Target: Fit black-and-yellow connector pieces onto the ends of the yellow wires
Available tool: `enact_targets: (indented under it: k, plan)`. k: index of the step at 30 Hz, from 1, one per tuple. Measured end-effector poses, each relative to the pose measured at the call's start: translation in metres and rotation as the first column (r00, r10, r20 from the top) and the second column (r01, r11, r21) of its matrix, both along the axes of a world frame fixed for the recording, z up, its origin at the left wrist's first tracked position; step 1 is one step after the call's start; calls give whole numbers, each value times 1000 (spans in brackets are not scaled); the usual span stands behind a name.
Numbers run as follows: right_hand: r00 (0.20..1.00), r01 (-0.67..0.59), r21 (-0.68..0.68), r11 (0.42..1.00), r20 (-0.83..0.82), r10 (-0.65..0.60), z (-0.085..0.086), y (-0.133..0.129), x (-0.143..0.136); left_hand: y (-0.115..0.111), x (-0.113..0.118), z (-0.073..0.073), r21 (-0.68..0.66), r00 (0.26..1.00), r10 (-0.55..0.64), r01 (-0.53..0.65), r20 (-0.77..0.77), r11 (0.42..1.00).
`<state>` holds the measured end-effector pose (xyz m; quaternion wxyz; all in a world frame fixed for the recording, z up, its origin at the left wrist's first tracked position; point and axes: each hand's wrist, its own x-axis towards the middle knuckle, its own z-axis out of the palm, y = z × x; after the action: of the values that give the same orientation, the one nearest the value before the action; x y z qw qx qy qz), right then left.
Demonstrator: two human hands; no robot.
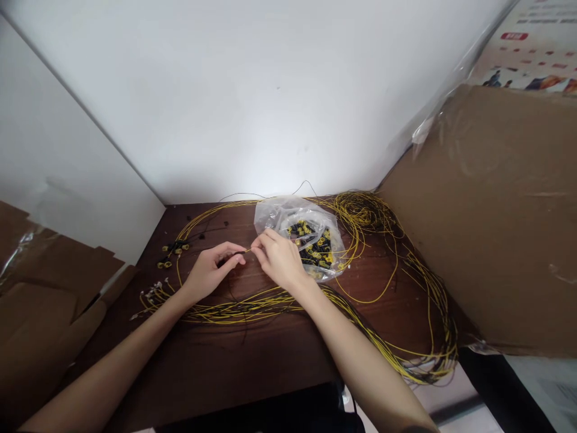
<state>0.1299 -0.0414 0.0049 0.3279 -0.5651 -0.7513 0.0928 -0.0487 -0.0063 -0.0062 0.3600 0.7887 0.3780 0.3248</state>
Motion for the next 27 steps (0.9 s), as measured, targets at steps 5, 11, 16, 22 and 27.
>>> enact_targets:
  k: [5,11,16,22,27]
  plan:
    - [1000,-15,-15,1000,27,16,0,0,1,1,0,-1,8,1000,-7,7,-8,1000]
    - [995,-17,-17,1000,94,18,0,-1,0,1,0,0,5,1000,-8,8,-22,1000]
    - [997,-23,-16,1000,80,24,2,-2,0,1,-1,-1,4,1000,-19,19,-14,1000]
    - [995,-65,-32,997,80,68,0,-3,-2,1,0,-1,17,999,-34,34,-8,999]
    - [998,-33,-22,999,55,34,-3,-2,-3,0,0,1,9,999,-35,35,-9,999]
